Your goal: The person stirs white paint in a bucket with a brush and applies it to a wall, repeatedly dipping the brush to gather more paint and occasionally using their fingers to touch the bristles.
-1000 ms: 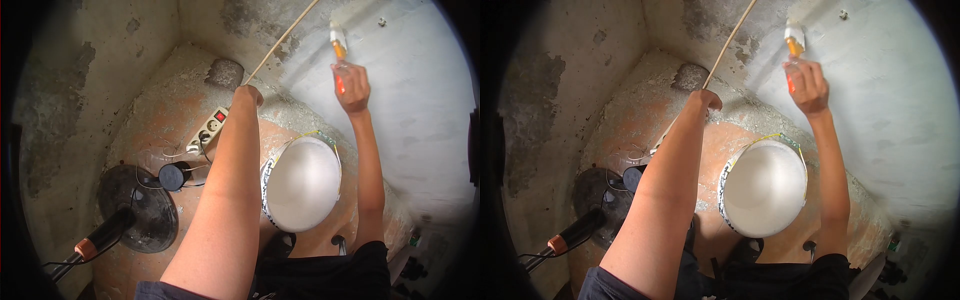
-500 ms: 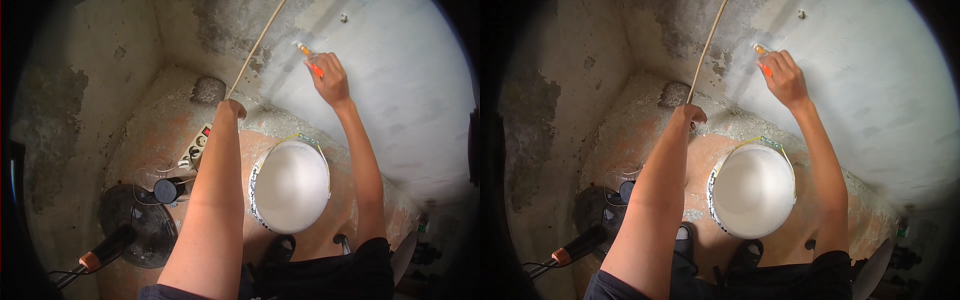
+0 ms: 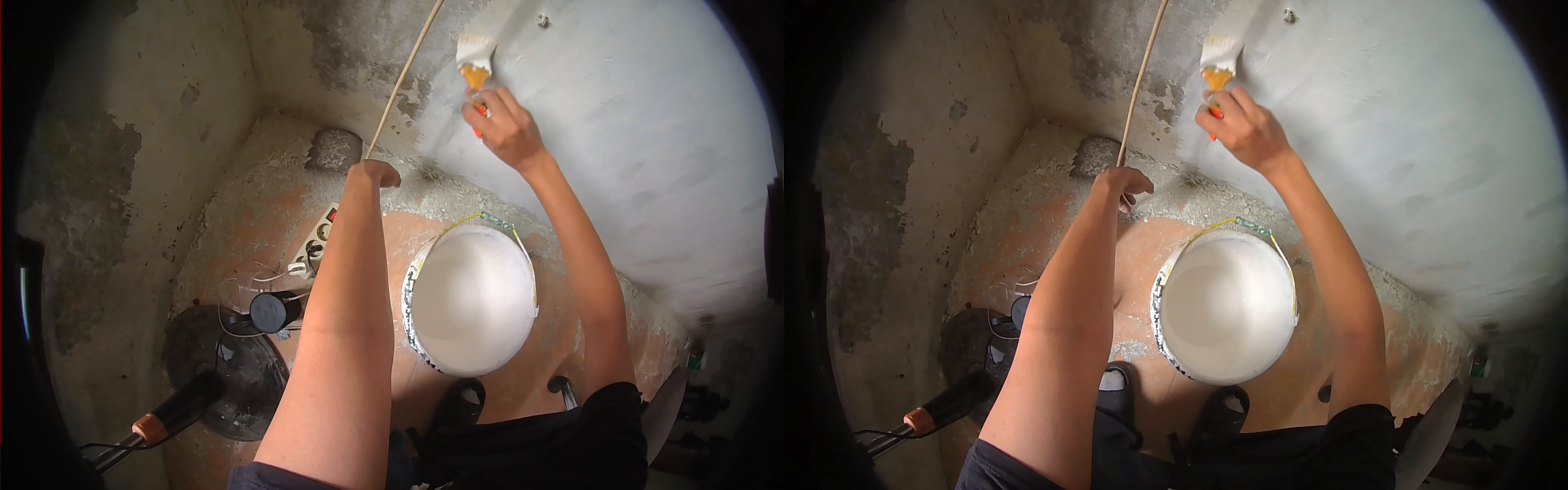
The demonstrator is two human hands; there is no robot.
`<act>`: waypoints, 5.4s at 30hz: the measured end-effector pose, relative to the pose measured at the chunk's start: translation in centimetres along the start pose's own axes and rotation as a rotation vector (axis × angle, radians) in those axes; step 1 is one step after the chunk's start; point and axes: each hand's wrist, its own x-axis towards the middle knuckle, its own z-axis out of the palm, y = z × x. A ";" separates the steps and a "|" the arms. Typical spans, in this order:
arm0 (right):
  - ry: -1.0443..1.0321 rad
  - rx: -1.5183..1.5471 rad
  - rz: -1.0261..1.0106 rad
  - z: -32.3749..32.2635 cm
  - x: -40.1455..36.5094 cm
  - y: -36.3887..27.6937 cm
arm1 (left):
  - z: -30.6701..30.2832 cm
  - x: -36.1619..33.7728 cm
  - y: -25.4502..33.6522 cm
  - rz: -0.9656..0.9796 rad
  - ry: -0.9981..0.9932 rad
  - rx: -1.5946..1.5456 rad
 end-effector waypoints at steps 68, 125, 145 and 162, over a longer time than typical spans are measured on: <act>-0.253 0.163 -0.008 8.4 -2.0 -6.6 | -1.2 0.3 -2.6 -0.034 0.140 0.142; -0.106 0.481 0.660 11.8 2.6 -3.9 | -1.5 -1.9 -2.4 -0.043 0.063 0.052; -0.015 -0.069 -0.019 9.0 -1.6 -6.9 | -1.1 1.3 -4.2 0.010 0.158 0.074; -0.095 0.438 0.531 10.8 0.4 -4.5 | -1.2 -0.2 -3.4 -0.028 0.145 0.042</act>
